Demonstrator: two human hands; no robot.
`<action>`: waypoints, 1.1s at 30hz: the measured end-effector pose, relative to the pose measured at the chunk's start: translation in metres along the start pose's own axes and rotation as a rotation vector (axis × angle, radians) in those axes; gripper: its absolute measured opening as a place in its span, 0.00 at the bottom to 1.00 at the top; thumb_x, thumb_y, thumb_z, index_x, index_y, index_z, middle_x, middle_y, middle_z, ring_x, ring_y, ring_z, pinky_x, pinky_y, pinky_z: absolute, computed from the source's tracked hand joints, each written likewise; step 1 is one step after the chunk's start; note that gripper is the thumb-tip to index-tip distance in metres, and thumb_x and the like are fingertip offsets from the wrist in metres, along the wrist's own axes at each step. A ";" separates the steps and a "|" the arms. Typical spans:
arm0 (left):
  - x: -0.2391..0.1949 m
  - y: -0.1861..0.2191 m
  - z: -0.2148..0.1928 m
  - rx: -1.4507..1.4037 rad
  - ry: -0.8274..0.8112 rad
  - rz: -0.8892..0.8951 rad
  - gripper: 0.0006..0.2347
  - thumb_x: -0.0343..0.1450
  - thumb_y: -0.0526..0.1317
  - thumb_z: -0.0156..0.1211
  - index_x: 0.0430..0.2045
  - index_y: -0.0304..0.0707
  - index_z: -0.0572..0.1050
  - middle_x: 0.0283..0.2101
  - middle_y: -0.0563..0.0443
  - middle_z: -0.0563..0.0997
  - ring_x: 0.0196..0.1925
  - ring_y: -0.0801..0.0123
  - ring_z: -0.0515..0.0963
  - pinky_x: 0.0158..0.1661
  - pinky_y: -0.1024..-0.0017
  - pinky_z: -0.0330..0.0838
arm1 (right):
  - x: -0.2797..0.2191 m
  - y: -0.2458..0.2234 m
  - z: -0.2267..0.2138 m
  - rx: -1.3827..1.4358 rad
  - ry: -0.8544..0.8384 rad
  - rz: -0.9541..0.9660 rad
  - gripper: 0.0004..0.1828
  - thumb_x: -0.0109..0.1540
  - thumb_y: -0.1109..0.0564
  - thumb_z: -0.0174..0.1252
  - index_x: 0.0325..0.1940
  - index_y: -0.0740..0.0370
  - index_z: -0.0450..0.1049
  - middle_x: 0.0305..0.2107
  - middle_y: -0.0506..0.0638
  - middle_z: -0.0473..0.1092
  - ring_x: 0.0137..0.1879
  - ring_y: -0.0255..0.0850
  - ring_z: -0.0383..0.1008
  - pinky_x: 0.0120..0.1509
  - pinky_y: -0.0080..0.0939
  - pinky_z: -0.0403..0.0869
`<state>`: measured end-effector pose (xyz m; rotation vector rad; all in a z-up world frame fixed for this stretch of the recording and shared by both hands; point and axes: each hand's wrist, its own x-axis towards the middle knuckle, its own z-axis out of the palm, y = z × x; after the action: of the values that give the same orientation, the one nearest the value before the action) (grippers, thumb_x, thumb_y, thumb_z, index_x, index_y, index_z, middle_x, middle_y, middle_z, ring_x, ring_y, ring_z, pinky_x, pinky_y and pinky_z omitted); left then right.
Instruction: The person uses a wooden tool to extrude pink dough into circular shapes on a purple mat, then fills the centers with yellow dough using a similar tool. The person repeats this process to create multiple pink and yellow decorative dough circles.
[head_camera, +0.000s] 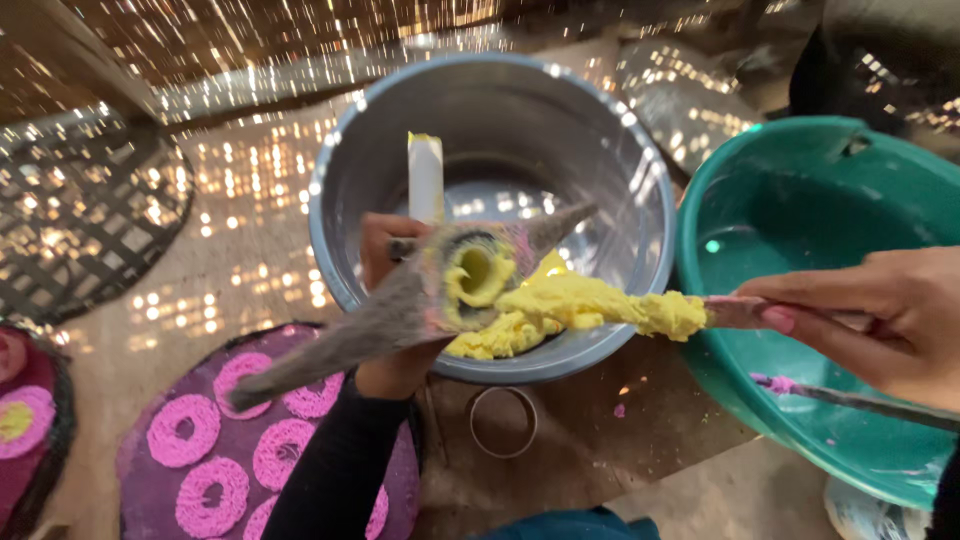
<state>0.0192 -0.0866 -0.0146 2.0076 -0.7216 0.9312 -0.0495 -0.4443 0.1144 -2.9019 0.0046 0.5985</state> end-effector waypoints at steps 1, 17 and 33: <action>0.000 0.001 0.004 0.023 -0.005 0.022 0.21 0.62 0.49 0.76 0.38 0.38 0.72 0.44 0.48 0.67 0.48 0.62 0.70 0.46 0.63 0.70 | -0.005 -0.003 -0.003 0.028 0.014 0.025 0.19 0.63 0.43 0.61 0.58 0.33 0.81 0.15 0.44 0.75 0.19 0.39 0.73 0.26 0.43 0.68; 0.033 0.028 0.042 0.072 0.107 -0.023 0.20 0.61 0.50 0.75 0.28 0.40 0.67 0.30 0.52 0.71 0.31 0.59 0.75 0.36 0.59 0.69 | -0.040 -0.072 0.050 -0.915 0.763 -0.465 0.29 0.61 0.56 0.53 0.68 0.53 0.71 0.24 0.41 0.69 0.25 0.35 0.72 0.36 0.37 0.66; 0.014 0.037 0.053 0.059 0.146 -0.057 0.20 0.66 0.51 0.72 0.31 0.39 0.66 0.30 0.48 0.72 0.35 0.56 0.75 0.40 0.57 0.70 | -0.051 -0.073 0.038 -0.799 0.874 -0.472 0.26 0.57 0.59 0.56 0.60 0.51 0.76 0.20 0.42 0.69 0.20 0.35 0.71 0.38 0.38 0.69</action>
<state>0.0182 -0.1530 -0.0102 1.9773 -0.5591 1.0637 -0.1085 -0.3675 0.1124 -3.3840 -0.9501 -0.9617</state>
